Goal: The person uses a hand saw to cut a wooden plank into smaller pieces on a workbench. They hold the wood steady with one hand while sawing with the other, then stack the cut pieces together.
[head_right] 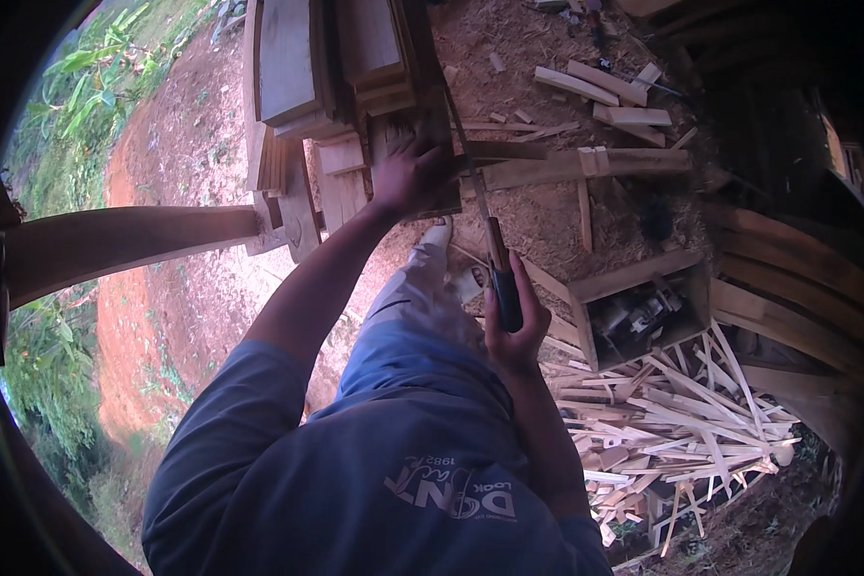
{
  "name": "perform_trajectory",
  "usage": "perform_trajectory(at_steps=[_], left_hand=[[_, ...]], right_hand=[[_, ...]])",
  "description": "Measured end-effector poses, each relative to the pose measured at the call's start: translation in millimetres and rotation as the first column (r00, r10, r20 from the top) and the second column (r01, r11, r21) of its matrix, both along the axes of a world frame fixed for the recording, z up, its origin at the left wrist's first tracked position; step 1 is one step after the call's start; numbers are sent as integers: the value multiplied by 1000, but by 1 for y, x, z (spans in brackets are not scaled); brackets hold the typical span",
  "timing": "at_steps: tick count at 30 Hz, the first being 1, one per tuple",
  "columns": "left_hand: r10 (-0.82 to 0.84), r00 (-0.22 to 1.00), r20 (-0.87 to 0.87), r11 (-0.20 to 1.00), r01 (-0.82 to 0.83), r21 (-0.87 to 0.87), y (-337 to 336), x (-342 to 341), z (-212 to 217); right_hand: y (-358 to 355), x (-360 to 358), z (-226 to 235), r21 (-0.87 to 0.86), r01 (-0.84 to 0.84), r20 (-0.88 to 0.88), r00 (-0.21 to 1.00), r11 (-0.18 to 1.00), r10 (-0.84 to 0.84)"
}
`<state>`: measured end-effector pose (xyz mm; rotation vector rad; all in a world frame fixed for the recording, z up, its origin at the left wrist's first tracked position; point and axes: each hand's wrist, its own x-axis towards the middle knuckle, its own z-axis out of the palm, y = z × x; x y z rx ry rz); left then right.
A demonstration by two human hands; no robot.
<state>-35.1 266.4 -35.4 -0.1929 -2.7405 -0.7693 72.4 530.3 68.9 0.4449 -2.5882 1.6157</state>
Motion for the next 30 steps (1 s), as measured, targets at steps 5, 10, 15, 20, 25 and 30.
perform_trajectory(at_steps=[5,10,15,20,25,30], left_hand=[[9,1000,10,1000,-9,7,-1,1,-3],[15,1000,-23,1000,-15,-1,0,-1,-1],[28,999,44,999,-29,26,0,1,0],[58,997,48,998,-59,34,2,-1,-5],[66,997,40,998,-66,-4,2,-1,-6],[78,996,42,997,-79,4,2,0,-8]], right_hand=[[-6,-6,-5,-21,13,12,1000,1000,-12],[-14,-13,-8,-40,29,10,1000,999,-28],[-11,-9,-5,-76,39,220,975,996,-21],[-5,-5,-15,-43,23,181,983,999,-15],[-1,-1,-15,-44,31,199,980,999,-21],[1,1,-17,-25,15,187,982,1000,-10]])
